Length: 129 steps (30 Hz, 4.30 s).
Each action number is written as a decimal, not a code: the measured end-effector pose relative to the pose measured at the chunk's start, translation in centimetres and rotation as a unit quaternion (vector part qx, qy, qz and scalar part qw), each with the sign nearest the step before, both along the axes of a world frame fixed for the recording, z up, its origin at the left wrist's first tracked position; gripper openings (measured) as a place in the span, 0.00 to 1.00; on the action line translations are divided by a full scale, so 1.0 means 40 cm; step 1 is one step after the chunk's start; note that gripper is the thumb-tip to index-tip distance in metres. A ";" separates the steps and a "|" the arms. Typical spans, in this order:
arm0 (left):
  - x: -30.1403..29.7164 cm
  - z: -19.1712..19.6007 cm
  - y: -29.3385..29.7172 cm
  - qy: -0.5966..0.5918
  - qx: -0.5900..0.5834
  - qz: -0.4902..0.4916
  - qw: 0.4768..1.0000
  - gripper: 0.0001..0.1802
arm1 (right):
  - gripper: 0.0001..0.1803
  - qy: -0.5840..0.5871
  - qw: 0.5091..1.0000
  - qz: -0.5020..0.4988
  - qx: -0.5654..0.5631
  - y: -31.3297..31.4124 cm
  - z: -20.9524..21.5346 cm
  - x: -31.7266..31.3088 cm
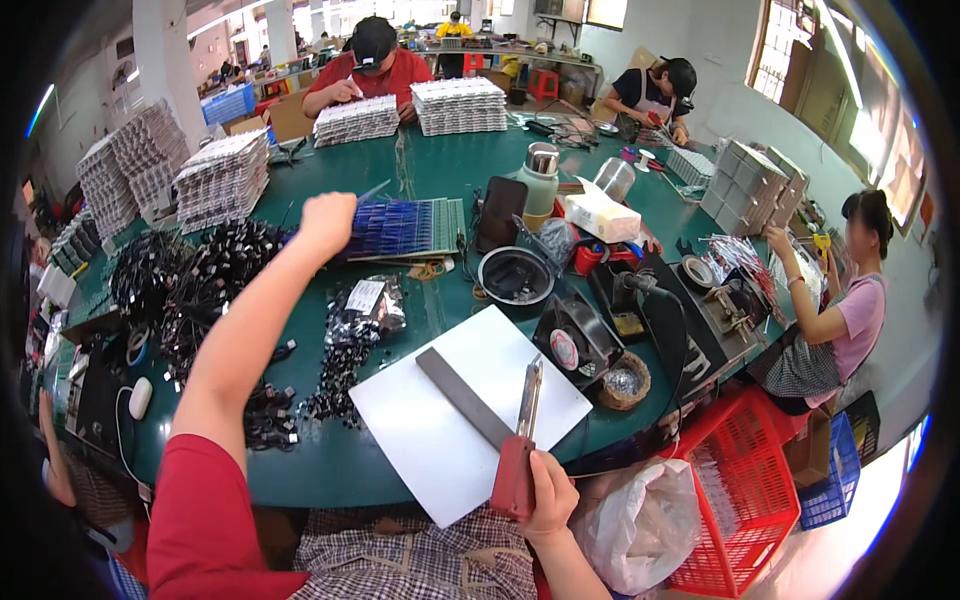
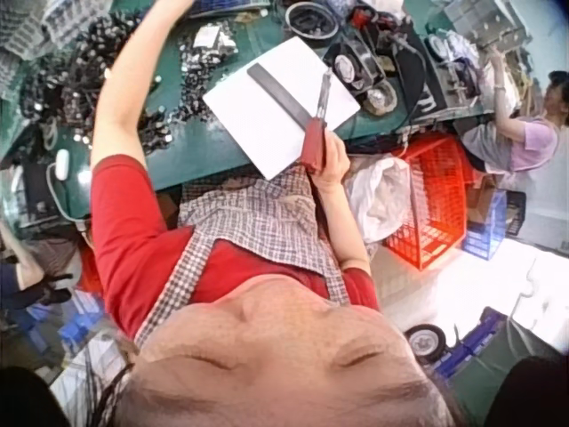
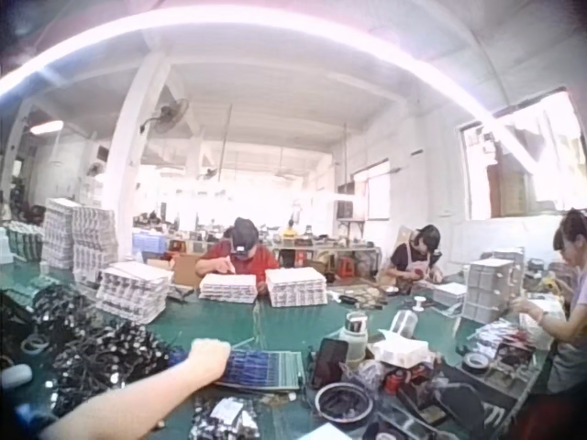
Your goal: The person solders wires to a circuit board panel using a soldering gun, removes the completed panel, and positions a new board panel under a weight. They then place small electronic components onto the board and solder them in place using the soldering gun.
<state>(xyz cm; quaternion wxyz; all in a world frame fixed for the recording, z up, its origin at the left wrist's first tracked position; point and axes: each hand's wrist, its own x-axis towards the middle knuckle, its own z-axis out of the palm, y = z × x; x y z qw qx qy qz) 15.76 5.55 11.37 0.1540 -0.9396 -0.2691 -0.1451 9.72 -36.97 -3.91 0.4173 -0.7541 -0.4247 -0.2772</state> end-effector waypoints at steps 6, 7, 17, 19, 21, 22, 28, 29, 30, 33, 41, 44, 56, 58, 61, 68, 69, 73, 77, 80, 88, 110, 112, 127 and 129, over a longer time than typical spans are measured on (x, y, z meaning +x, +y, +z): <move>-0.352 0.164 -0.115 -0.207 -0.041 -0.149 0.966 0.14 | 0.36 0.026 0.997 -0.013 0.070 0.019 0.016 -0.001; -0.429 0.170 -0.147 -0.255 -0.019 -0.228 0.940 0.14 | 0.37 0.056 0.995 0.003 0.080 0.015 0.037 -0.001; -0.769 0.006 -0.357 -0.162 -0.147 -0.602 0.768 0.11 | 0.44 0.189 0.978 0.084 0.035 0.064 0.339 0.154; -0.758 -0.051 -0.383 -0.151 -0.181 -0.622 0.747 0.13 | 0.43 0.209 0.971 0.115 0.008 0.081 0.379 0.177; -0.742 -0.092 -0.396 -0.141 -0.184 -0.635 0.737 0.13 | 0.43 0.203 0.972 0.115 -0.017 0.098 0.411 0.196; -0.730 -0.110 -0.403 -0.156 -0.167 -0.636 0.737 0.13 | 0.43 0.204 0.973 0.099 -0.039 0.102 0.420 0.197; -0.594 -0.211 -0.398 -0.196 -0.108 -0.575 0.787 0.14 | 0.43 0.148 0.977 0.110 -0.111 0.123 0.461 0.164; -0.584 -0.227 -0.396 -0.179 -0.082 -0.565 0.801 0.14 | 0.42 0.140 0.976 0.101 -0.135 0.123 0.467 0.156; -0.580 -0.245 -0.404 -0.162 -0.053 -0.564 0.808 0.15 | 0.41 0.147 0.972 0.104 -0.152 0.123 0.472 0.149; -0.583 -0.289 -0.423 -0.146 -0.047 -0.541 0.827 0.16 | 0.40 0.041 0.977 0.086 -0.192 0.114 0.466 0.131; -0.586 -0.310 -0.398 -0.092 -0.110 -0.531 0.835 0.21 | 0.37 -0.046 0.972 0.023 -0.228 -0.012 0.240 0.034; -0.582 -0.311 -0.393 -0.044 -0.115 -0.522 0.844 0.24 | 0.36 -0.136 0.969 0.021 -0.204 -0.027 0.156 0.027; -0.538 -0.305 -0.391 -0.041 -0.087 -0.531 0.842 0.24 | 0.35 -0.132 0.970 0.005 -0.205 0.017 0.118 0.118; -0.530 -0.309 -0.381 -0.044 -0.093 -0.535 0.839 0.24 | 0.35 -0.141 0.971 0.018 -0.191 0.013 0.109 0.129; -0.527 -0.317 -0.374 -0.029 -0.078 -0.540 0.837 0.24 | 0.35 -0.127 0.976 0.031 -0.175 0.006 0.100 0.139; -0.510 -0.328 -0.364 -0.042 -0.087 -0.542 0.835 0.27 | 0.30 -0.093 0.978 0.034 -0.184 -0.002 0.112 0.147; -0.507 -0.330 -0.362 -0.033 -0.086 -0.547 0.832 0.27 | 0.30 -0.080 0.980 0.030 -0.182 -0.003 0.112 0.145; -0.500 -0.335 -0.343 -0.021 -0.084 -0.554 0.828 0.27 | 0.31 -0.098 0.979 0.031 -0.178 -0.010 0.104 0.135; -0.498 -0.323 -0.342 -0.001 -0.076 -0.555 0.829 0.27 | 0.30 -0.114 0.974 0.018 -0.196 -0.013 0.104 0.133; -0.503 -0.303 -0.354 0.008 -0.083 -0.543 0.836 0.27 | 0.28 -0.133 0.968 0.033 -0.208 -0.020 0.112 0.140; -0.582 -0.297 -0.423 -0.015 -0.150 -0.449 0.881 0.29 | 0.23 -0.136 0.983 0.007 -0.125 -0.100 0.087 0.110; -0.515 -0.372 -0.494 -0.110 -0.135 -0.492 0.853 0.22 | 0.54 -0.054 0.998 0.031 -0.028 -0.085 -0.209 0.061; -0.515 -0.373 -0.494 -0.098 -0.141 -0.492 0.853 0.23 | 0.54 -0.137 0.988 0.016 -0.066 -0.093 -0.187 0.062; -0.509 -0.356 -0.505 -0.074 -0.143 -0.501 0.850 0.21 | 0.49 -0.139 0.986 0.068 -0.067 -0.050 -0.096 0.046; -0.508 -0.353 -0.504 -0.074 -0.134 -0.504 0.850 0.21 | 0.52 -0.156 0.982 0.055 -0.096 -0.055 -0.103 0.050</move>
